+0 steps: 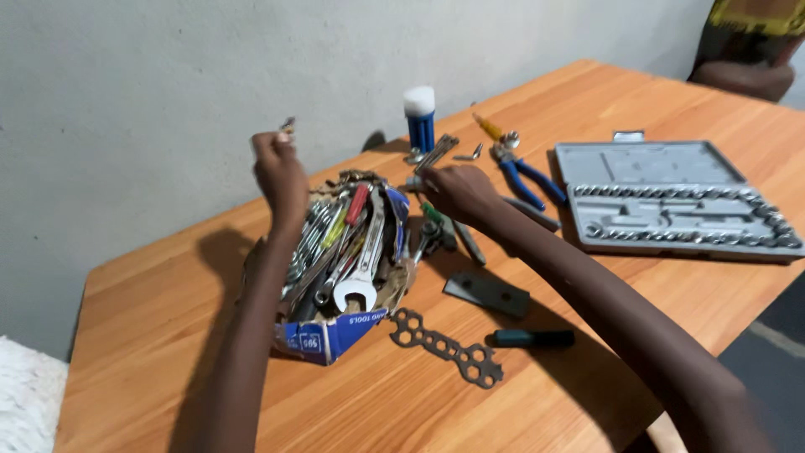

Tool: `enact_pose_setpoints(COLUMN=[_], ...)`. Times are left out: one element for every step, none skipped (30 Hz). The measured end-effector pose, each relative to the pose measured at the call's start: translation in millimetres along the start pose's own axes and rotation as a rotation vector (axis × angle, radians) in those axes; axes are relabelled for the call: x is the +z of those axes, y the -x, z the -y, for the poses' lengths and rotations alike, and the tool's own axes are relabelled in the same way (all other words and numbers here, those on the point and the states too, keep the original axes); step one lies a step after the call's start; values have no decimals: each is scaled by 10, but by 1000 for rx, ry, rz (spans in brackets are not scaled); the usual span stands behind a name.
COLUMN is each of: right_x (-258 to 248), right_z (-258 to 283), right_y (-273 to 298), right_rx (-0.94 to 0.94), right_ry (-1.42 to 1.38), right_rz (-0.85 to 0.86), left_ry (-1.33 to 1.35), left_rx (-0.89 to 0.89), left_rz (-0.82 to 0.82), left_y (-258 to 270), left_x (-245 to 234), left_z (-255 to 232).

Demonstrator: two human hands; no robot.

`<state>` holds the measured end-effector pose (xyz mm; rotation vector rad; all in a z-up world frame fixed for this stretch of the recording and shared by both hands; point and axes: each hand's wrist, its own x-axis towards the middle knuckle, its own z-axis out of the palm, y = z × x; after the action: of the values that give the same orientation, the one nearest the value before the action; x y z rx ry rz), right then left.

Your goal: The person sorts a pile of hand tools on a wooden table, picking up wrenches, pliers, screwdrivers, and sockets, then placing them into a cardboard box. The person repeatedly moves tools between the table and the box throughout the clip.

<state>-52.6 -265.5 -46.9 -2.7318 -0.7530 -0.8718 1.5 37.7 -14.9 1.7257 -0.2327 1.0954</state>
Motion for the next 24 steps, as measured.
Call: enact_pose_setpoints(right_x=[97,211,309,415,519,621,716,802,890,979,1068,1140,1203,1254,1301,1336,1311,1280,1254,1225,1190,1163,1153,1144], right_z=[111,256,400,555,690,796,871,903,912,908,904,885,865,853,853,871,850,855,885,917,949,982,1013,1022], right_y=[-124,-238,-386,-520,-640,-712,-772,-818,-855,-888,-913,-937,-946,-952,-927,-887,-893,-882,-876,-857,-862,-866,-859,-875], right_rx=[-19,-58,-108,22,152,145,140,134,126,118,116,88,62,37,60,84,106,110,108,107,59,12,-31,-16], right_ry=[-58,-114,-165,-216,-265,-348,-428,-508,-564,-619,-678,-653,-629,-606,-599,-593,-578,-579,-577,-576,-538,-499,-464,-495], right_rz=[-65,-117,-173,-37,100,90,76,63,75,88,98,98,97,97,102,107,99,101,103,106,58,10,-30,-13], left_ry=[79,156,159,163,166,186,209,232,241,251,257,267,274,282,291,301,320,339,360,381,379,378,374,379], left_rx=[-147,-294,-314,-333,-351,-358,-360,-363,-385,-407,-429,-455,-482,-509,-508,-507,-492,-478,-462,-446,-470,-493,-525,-505], left_rz=[5,8,37,65,95,125,157,189,173,156,145,140,137,134,162,190,221,230,234,238,240,241,245,247], left_y=[6,31,40,47,47,63,62,55,73,93,107,108,108,114,147,184,157,156,158,169,154,145,155,139], left_x=[-91,-137,-147,-156,-160,-144,-97,-70,-63,-45,-45,-51,-56,-73,-95,-124,-99,-88,-89,-95,-102,-100,-112,-120], left_z=[140,275,395,510,617,707,772,826,876,910,933,944,944,940,938,931,890,847,812,779,744,714,702,697])
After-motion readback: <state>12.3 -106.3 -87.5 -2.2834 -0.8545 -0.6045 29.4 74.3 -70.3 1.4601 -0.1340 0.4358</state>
